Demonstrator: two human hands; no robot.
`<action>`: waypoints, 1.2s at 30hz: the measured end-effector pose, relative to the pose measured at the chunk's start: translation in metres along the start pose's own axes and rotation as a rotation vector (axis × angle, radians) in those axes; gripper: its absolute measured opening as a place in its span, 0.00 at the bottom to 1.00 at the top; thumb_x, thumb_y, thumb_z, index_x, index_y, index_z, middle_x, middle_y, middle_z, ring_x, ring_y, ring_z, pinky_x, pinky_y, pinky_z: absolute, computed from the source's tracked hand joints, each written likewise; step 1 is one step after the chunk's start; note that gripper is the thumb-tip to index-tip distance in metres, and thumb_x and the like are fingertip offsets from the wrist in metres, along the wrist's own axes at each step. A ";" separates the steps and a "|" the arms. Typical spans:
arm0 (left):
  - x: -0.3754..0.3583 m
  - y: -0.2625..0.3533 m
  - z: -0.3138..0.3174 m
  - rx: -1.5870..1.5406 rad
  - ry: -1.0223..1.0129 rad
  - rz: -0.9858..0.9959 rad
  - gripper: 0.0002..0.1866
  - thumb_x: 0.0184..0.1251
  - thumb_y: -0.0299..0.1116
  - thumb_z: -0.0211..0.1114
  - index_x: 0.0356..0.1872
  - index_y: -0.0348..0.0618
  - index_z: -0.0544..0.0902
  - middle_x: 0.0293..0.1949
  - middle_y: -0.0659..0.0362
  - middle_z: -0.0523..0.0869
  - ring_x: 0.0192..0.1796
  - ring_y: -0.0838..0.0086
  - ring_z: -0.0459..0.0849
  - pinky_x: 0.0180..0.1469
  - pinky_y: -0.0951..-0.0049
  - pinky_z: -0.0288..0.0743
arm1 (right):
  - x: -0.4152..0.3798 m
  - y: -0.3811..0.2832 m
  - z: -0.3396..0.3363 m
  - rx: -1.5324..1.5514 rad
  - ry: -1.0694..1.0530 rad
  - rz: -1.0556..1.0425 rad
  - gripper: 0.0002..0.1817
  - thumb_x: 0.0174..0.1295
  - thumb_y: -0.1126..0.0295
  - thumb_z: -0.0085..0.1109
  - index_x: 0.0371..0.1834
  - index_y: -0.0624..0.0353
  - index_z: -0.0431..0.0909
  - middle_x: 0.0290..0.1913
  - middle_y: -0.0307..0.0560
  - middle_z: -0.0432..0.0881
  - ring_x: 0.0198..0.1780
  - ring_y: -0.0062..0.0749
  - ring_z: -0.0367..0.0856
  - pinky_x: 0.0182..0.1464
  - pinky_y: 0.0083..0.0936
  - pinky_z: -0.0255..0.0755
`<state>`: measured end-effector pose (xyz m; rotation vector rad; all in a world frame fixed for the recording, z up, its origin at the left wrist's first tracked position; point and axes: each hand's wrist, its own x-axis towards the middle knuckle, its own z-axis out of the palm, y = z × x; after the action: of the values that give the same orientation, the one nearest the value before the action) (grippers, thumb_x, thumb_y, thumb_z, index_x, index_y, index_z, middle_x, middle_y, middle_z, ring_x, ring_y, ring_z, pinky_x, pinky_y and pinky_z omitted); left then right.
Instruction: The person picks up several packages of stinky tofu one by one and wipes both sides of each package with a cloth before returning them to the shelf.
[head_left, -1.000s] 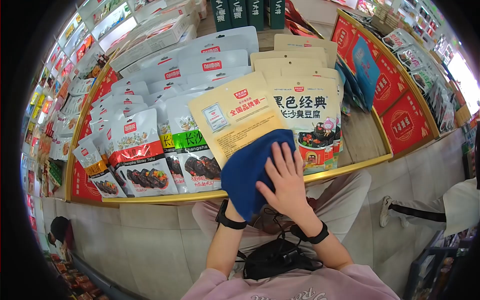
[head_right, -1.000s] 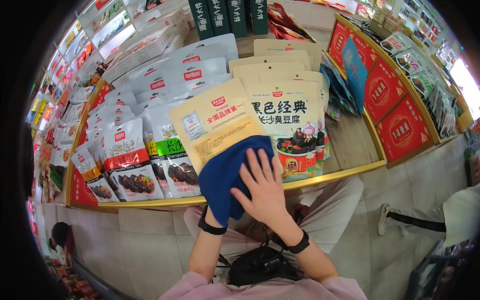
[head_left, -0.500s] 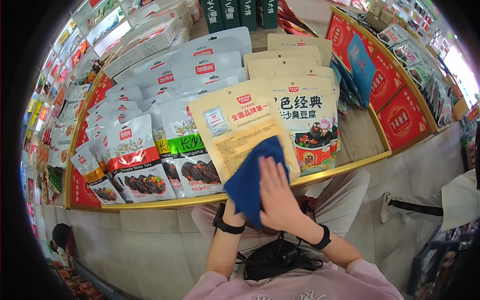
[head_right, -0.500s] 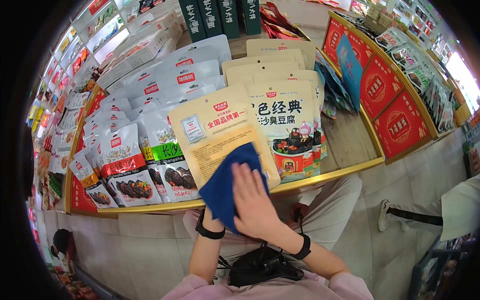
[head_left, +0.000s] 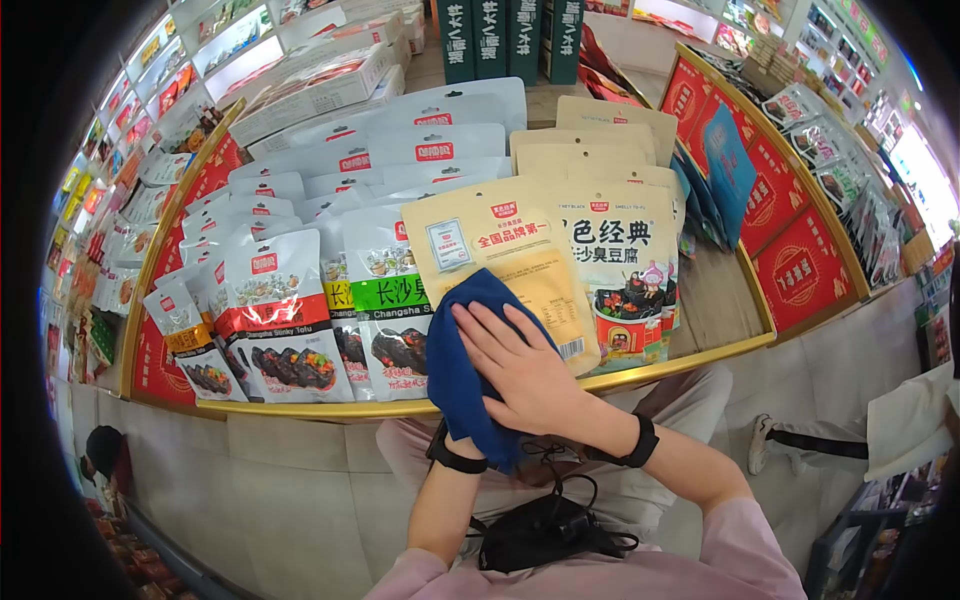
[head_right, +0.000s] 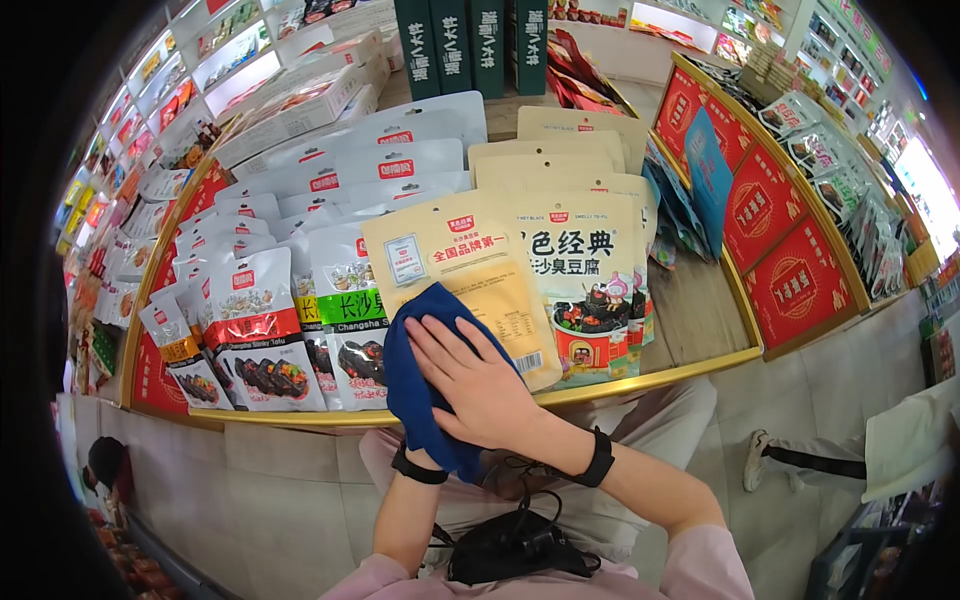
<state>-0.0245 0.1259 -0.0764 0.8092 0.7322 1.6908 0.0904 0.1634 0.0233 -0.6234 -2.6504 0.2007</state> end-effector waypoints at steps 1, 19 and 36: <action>0.002 0.000 0.001 0.014 -0.006 0.002 0.32 0.87 0.41 0.50 0.84 0.40 0.56 0.82 0.50 0.63 0.81 0.64 0.66 0.81 0.60 0.61 | 0.002 0.003 0.001 0.032 0.027 0.018 0.44 0.59 0.57 0.66 0.78 0.67 0.66 0.85 0.55 0.58 0.86 0.44 0.53 0.85 0.48 0.44; 0.011 0.001 -0.009 0.673 -0.360 0.115 0.32 0.84 0.33 0.57 0.83 0.36 0.58 0.80 0.52 0.66 0.79 0.68 0.68 0.80 0.65 0.64 | -0.042 0.038 0.002 -0.138 0.137 0.404 0.44 0.65 0.58 0.56 0.79 0.77 0.59 0.85 0.68 0.53 0.87 0.55 0.49 0.85 0.59 0.33; -0.017 0.004 -0.019 -0.093 -0.134 -0.027 0.31 0.86 0.40 0.53 0.82 0.38 0.60 0.80 0.50 0.67 0.79 0.63 0.69 0.80 0.61 0.65 | -0.018 -0.012 -0.001 0.041 -0.090 -0.063 0.42 0.62 0.52 0.59 0.81 0.56 0.66 0.85 0.43 0.61 0.86 0.39 0.55 0.85 0.52 0.40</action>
<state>-0.0388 0.1071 -0.0867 0.8345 0.5667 1.6172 0.1010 0.1440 0.0205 -0.5284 -2.7406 0.2700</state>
